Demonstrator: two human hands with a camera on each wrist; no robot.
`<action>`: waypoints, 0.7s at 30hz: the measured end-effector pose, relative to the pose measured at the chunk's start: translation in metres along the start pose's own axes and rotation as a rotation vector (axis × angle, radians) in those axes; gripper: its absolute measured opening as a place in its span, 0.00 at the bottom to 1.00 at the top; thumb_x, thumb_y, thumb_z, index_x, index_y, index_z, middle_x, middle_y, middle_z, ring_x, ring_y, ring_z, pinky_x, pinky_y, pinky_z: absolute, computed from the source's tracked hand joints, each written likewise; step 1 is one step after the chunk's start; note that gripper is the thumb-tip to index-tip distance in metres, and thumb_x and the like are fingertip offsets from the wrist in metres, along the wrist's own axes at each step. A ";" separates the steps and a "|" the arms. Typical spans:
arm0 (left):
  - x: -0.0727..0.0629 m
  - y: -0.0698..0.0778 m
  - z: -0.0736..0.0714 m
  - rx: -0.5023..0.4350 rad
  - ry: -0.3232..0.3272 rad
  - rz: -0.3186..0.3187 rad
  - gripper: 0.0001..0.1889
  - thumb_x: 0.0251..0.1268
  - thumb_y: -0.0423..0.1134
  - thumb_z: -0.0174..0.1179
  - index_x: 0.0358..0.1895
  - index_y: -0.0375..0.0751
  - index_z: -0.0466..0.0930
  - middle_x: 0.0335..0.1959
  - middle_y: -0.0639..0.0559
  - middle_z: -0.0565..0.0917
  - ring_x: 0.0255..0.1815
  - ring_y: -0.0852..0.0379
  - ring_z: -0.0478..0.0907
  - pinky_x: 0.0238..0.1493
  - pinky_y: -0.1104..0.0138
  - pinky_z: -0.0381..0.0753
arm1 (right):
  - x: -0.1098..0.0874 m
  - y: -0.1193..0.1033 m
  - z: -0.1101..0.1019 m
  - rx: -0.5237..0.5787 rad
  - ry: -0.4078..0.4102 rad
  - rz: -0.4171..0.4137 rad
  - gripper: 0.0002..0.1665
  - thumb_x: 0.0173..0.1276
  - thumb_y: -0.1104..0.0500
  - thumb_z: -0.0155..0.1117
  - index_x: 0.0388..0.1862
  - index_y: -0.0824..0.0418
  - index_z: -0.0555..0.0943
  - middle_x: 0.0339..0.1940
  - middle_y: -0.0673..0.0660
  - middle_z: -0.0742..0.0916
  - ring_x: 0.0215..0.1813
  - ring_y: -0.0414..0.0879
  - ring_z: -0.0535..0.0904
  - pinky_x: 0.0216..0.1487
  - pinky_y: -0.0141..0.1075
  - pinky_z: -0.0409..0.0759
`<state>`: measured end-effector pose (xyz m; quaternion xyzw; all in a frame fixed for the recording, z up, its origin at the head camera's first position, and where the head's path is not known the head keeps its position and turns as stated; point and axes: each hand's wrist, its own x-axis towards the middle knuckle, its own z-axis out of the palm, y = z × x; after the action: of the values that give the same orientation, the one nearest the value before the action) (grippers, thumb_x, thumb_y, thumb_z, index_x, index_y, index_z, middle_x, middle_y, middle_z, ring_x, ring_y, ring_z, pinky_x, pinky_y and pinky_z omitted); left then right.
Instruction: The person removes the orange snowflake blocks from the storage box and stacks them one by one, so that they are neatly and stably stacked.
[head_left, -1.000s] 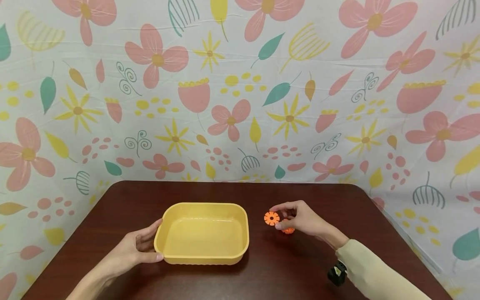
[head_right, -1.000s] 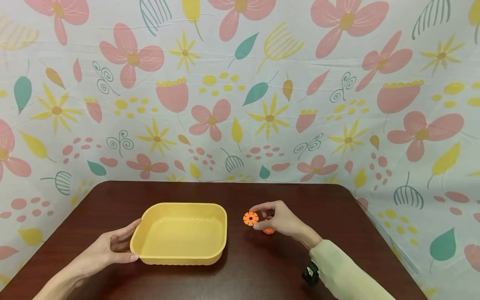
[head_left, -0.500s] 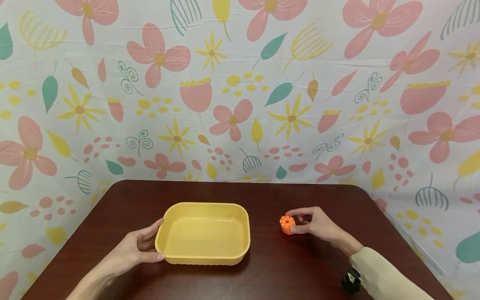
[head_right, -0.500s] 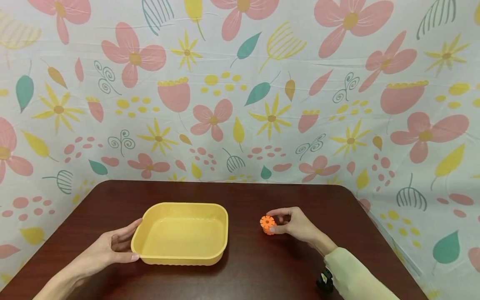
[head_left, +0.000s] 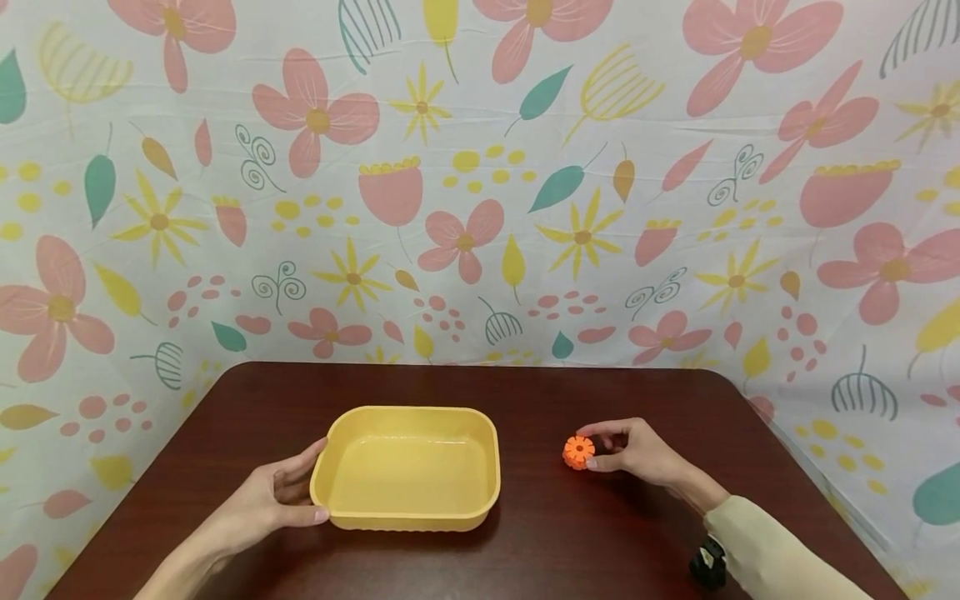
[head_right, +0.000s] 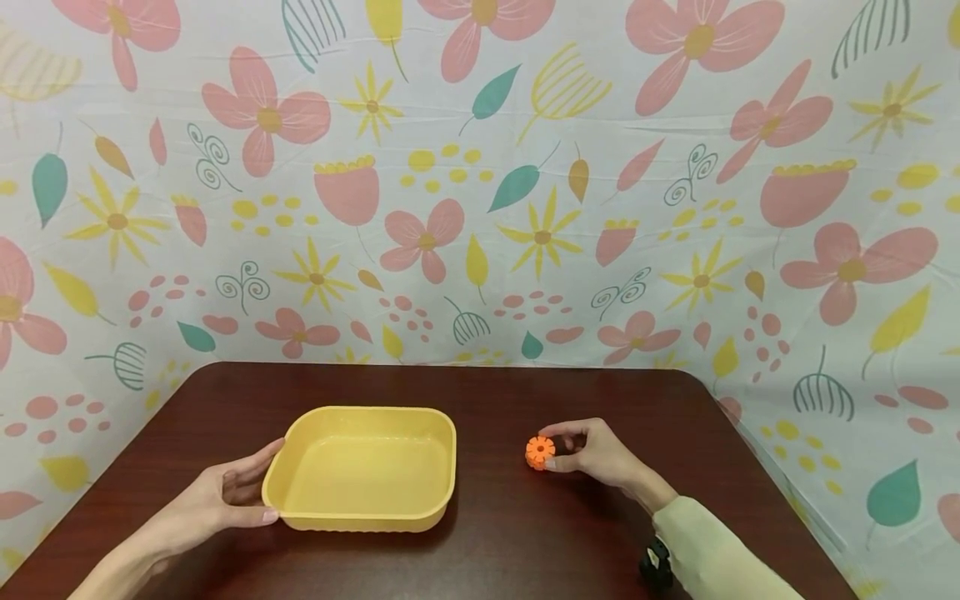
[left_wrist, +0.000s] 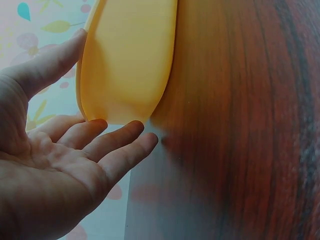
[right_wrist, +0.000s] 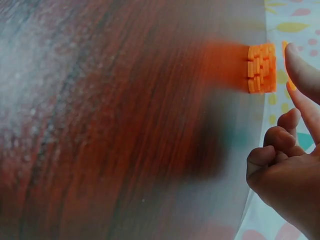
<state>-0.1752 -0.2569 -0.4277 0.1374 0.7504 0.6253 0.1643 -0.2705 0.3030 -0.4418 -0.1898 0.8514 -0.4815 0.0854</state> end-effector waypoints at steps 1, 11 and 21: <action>0.000 0.000 0.000 0.001 0.001 -0.001 0.51 0.68 0.34 0.73 0.86 0.36 0.47 0.83 0.31 0.53 0.76 0.32 0.65 0.57 0.62 0.84 | 0.000 0.000 0.000 -0.006 -0.002 -0.005 0.25 0.64 0.64 0.80 0.59 0.68 0.87 0.32 0.59 0.76 0.32 0.46 0.69 0.30 0.32 0.67; 0.000 -0.001 0.000 0.009 0.000 0.012 0.51 0.68 0.33 0.73 0.86 0.35 0.47 0.83 0.31 0.54 0.77 0.31 0.64 0.58 0.63 0.83 | 0.001 0.002 0.001 -0.039 -0.006 0.014 0.24 0.64 0.62 0.81 0.59 0.66 0.87 0.30 0.58 0.75 0.33 0.46 0.69 0.32 0.33 0.66; 0.001 0.000 0.000 0.007 0.001 0.007 0.51 0.67 0.33 0.73 0.86 0.36 0.47 0.83 0.31 0.53 0.77 0.30 0.63 0.57 0.62 0.83 | 0.002 0.001 0.001 -0.002 -0.007 0.023 0.25 0.63 0.63 0.82 0.59 0.68 0.87 0.30 0.58 0.76 0.32 0.47 0.69 0.31 0.33 0.66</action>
<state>-0.1758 -0.2568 -0.4281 0.1402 0.7522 0.6233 0.1614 -0.2725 0.3019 -0.4434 -0.1820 0.8538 -0.4787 0.0935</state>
